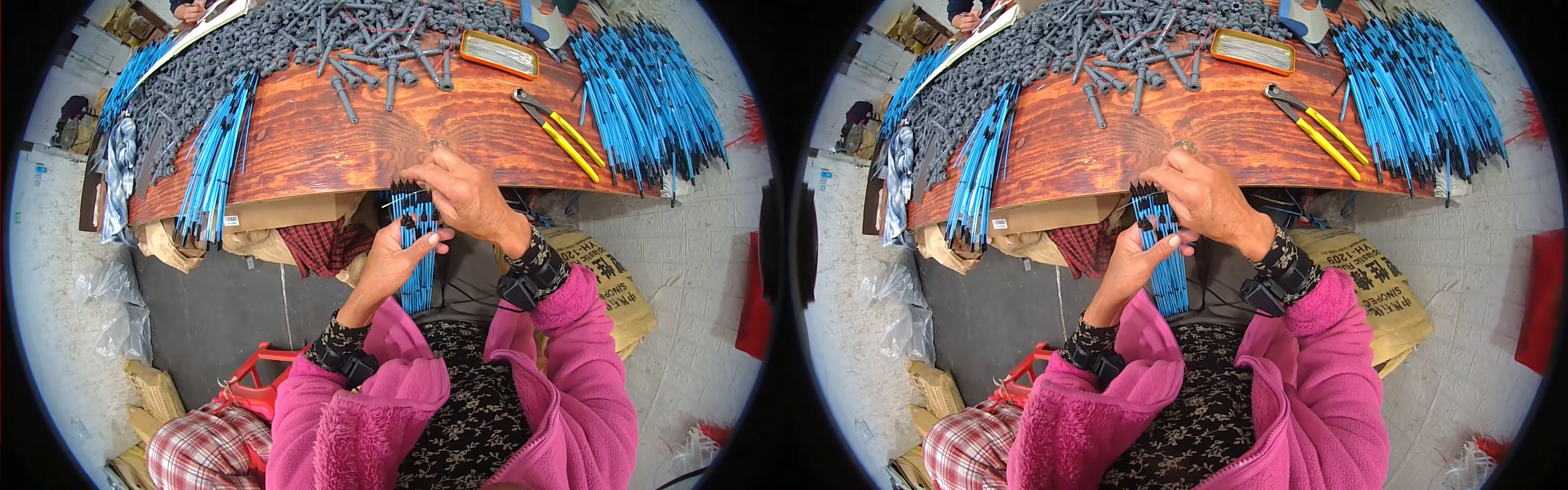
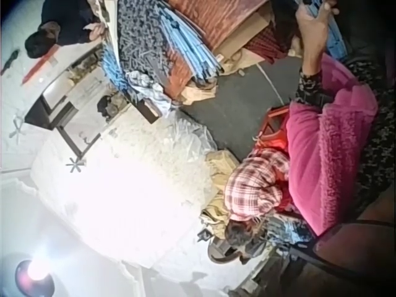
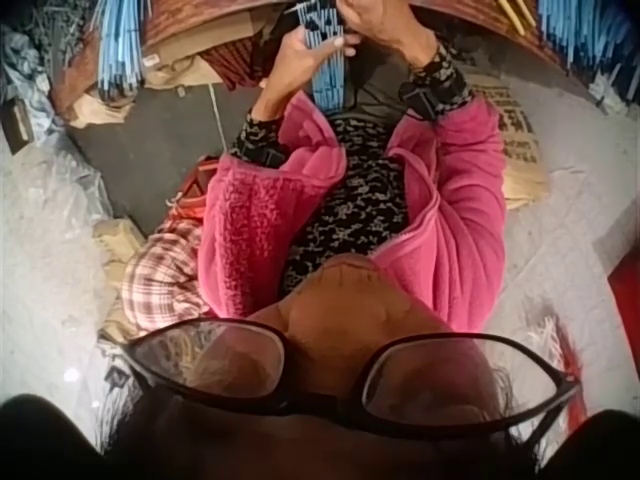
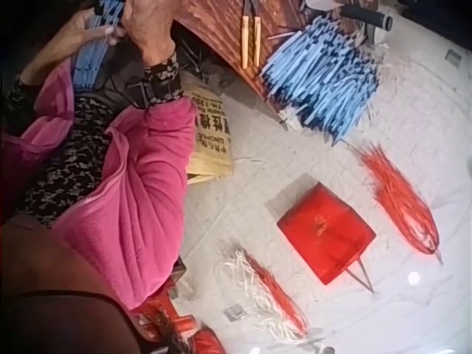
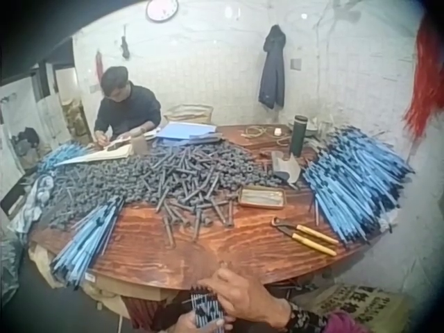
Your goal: The person uses yellow-handled shears to trim a red tie on a blue plastic assembly before gathering several blue rods. They then align the rods and thread a wire through them by hand.
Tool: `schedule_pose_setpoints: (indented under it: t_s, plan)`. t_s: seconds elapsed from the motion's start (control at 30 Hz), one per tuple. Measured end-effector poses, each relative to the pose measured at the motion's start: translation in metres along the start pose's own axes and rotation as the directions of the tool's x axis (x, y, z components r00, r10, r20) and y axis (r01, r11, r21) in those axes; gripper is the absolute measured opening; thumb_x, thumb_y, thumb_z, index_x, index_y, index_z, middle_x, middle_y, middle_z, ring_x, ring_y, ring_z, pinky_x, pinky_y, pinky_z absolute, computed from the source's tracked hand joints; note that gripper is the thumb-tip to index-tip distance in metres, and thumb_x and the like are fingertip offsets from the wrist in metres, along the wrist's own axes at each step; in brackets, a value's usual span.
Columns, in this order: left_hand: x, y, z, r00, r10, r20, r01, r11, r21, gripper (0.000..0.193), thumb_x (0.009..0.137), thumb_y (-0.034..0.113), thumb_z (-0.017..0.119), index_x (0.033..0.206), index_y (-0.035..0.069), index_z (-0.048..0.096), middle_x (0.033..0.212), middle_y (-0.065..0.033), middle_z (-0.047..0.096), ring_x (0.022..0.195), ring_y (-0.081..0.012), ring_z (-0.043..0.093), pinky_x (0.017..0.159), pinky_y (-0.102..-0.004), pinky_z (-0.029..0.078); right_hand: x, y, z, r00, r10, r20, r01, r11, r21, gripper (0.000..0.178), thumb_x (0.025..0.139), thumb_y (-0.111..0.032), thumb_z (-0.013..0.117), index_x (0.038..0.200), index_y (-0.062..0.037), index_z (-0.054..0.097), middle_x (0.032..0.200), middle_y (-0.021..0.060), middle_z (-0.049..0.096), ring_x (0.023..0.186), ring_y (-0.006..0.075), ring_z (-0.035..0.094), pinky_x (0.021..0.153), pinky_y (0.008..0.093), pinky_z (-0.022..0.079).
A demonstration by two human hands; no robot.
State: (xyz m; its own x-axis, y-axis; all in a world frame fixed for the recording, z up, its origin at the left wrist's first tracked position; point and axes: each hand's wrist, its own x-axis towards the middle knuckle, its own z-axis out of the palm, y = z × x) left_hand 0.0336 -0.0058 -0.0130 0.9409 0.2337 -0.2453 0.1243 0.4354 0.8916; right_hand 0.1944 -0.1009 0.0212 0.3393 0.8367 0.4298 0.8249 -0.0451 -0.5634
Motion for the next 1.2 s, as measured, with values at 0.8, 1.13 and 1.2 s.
schedule_pose_setpoints:
  t_s: [0.8, 1.13, 1.2]
  plan:
    - [-0.005, 0.012, -0.003, 0.998, -0.055, -0.030, 0.052, 0.995, -0.090, 0.026, 0.095, 0.008, 0.067, 0.119, 0.003, 0.059, 0.105, -0.0064, 0.070, 0.091, -0.0214, 0.072, 0.079, -0.0331, 0.060, 0.002, -0.011, 0.012, 0.995, 0.062, -0.077, -0.051, 0.990, 0.129, 0.022, 0.087, 0.002, 0.061, 0.108, -0.0041, 0.067, 0.091, 0.0112, 0.058, 0.083, 0.0280, 0.063, 0.070, 0.0361, 0.051]
    - [-0.006, 0.010, -0.008, 0.999, -0.044, -0.020, 0.042, 0.995, -0.093, 0.026, 0.095, 0.009, 0.066, 0.119, 0.002, 0.059, 0.105, -0.0072, 0.070, 0.092, -0.0216, 0.072, 0.080, -0.0341, 0.060, 0.005, -0.019, 0.018, 0.984, 0.064, -0.165, -0.033, 0.982, 0.184, 0.017, 0.087, -0.004, 0.061, 0.103, -0.0081, 0.067, 0.091, 0.0098, 0.060, 0.082, 0.0328, 0.064, 0.067, 0.0406, 0.052]
    - [-0.007, 0.013, -0.008, 0.999, -0.047, 0.001, 0.047, 0.998, -0.047, 0.025, 0.097, 0.007, 0.063, 0.121, 0.001, 0.058, 0.107, -0.0094, 0.071, 0.094, -0.0191, 0.071, 0.082, -0.0321, 0.059, 0.005, -0.022, 0.017, 0.984, 0.100, -0.146, -0.077, 0.985, 0.152, 0.018, 0.088, -0.004, 0.061, 0.104, -0.0093, 0.067, 0.091, 0.0095, 0.060, 0.082, 0.0330, 0.064, 0.069, 0.0408, 0.052]
